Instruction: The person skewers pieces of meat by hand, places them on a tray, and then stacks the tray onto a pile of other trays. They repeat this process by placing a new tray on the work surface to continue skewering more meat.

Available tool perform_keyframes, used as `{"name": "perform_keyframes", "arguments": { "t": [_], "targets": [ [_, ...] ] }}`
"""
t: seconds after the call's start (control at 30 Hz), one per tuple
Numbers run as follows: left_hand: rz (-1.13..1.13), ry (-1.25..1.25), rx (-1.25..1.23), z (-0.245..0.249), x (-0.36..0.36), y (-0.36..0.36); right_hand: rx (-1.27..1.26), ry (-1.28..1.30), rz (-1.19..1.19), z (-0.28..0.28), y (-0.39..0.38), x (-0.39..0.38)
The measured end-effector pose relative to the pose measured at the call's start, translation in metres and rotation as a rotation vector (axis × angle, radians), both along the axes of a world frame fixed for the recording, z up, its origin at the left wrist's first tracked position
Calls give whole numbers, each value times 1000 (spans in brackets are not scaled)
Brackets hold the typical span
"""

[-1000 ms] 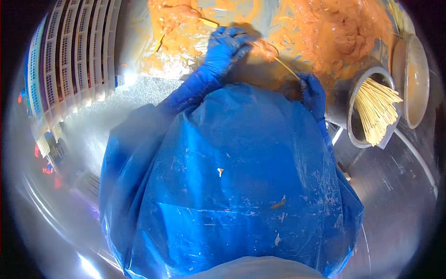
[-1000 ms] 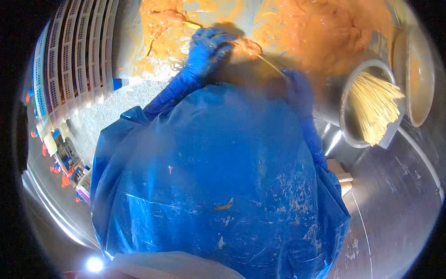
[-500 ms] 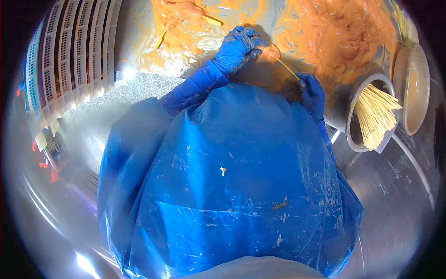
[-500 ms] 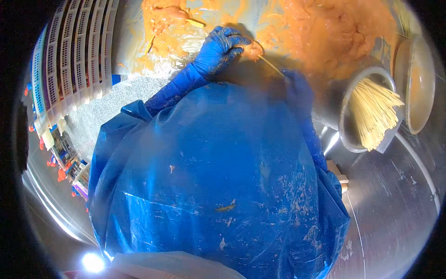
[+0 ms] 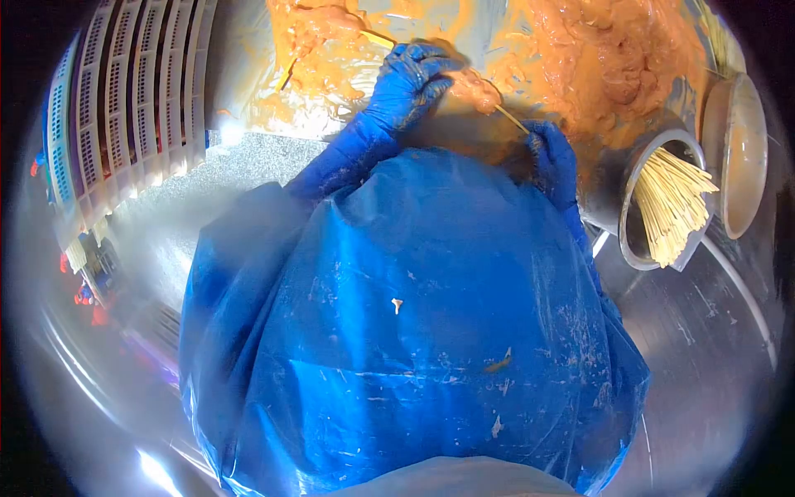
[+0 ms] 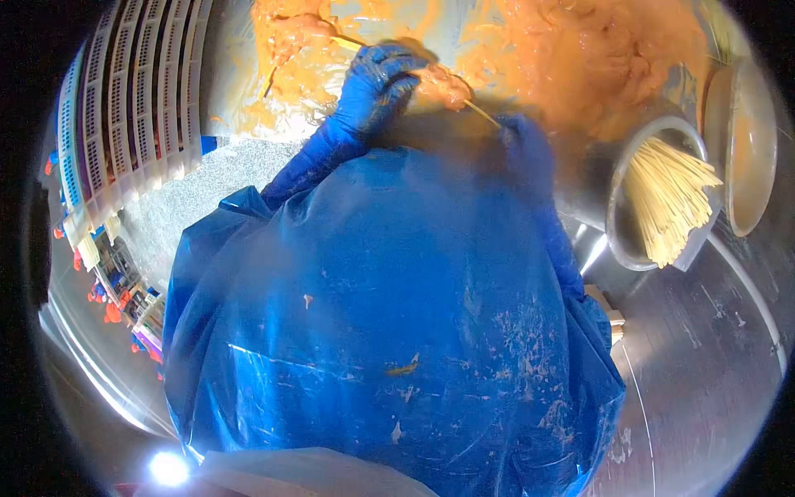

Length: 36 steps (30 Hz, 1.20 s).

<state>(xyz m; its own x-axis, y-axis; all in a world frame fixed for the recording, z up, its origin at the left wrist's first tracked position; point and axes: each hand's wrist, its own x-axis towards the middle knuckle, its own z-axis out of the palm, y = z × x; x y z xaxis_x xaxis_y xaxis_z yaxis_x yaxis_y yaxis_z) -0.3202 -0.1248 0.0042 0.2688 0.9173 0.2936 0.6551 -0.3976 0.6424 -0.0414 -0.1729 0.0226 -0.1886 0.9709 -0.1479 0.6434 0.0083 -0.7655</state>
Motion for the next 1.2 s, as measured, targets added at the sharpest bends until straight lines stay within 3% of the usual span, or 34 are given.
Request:
{"name": "perform_keyframes", "arguments": {
  "t": [0.13, 0.2, 0.63, 0.73, 0.93, 1.0, 1.2],
  "targets": [
    [-10, 30, -75, 2, 4, -5, 62, -3, 30, -7, 1, 2],
    [-22, 1, -28, -3, 6, -3, -58, 25, 10, -5, 3, 3],
    [-12, 106, -77, -4, 13, 1, -110, 92, -94, 20, 2, -28],
    [-11, 96, -93, -7, 13, 1, 10, 65, -23, 15, 6, -29],
    [90, 139, 8, 3, 14, -3, -37, 85, -33, 21, 10, -38],
    [246, -305, 41, 8, 9, -1, -54, 92, -64, 21, 7, -37],
    [138, -90, -38, -4, 4, 4, -32, 56, -6, 35, 10, -41]
  ]
}}
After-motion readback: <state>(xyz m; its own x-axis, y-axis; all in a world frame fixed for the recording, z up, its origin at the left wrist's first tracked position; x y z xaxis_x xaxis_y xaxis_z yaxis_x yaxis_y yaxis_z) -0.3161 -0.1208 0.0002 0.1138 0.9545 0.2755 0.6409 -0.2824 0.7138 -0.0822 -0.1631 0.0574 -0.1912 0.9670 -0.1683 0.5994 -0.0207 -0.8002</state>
